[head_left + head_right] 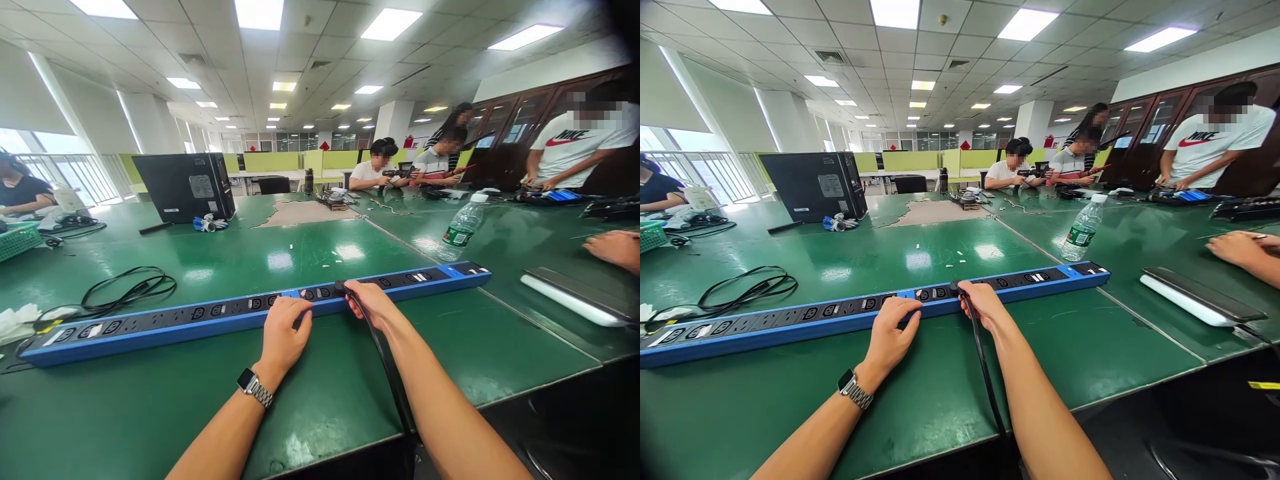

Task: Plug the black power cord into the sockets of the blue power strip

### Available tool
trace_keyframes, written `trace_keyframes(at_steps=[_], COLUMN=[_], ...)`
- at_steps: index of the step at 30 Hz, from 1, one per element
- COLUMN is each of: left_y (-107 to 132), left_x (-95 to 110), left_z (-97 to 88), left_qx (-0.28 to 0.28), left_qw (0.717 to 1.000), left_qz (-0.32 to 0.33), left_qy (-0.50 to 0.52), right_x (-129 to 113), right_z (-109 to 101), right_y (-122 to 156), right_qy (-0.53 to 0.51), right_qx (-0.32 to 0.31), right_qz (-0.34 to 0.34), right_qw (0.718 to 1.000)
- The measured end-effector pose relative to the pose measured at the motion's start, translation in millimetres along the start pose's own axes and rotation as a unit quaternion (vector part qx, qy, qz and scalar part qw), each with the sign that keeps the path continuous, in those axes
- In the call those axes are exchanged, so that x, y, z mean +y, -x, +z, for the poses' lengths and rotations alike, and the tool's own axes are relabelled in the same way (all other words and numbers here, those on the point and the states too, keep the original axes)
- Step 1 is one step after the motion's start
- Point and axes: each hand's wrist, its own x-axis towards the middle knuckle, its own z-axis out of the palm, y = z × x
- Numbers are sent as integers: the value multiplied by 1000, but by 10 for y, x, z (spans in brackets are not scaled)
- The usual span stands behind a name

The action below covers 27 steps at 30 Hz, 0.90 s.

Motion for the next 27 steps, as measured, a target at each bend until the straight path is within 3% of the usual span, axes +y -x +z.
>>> trace_keyframes(at_steps=[4,11,17,22,27], left_y=[-9,6,13,3,4], left_x=[4,-12,-68,-71,-30], left_z=[2,5,8,25,11], left_qx=[0,7,6,-32,-48], left_qw=[1000,1000,999,996,993], left_qz=[-1,-14,-41,-57,-78], left_qy=[-1,-12,-34,-57,-77], right_x=[-37,-41,23,60,78], right_z=[3,26,106,127,270], right_y=[-3,89,141,84,163], right_qy=[63,75,35,-7,-146], right_qx=[7,28,31,48,-20], right_qz=[28,30,-24,-86,-165], right_qw=[998,996,999,995,975])
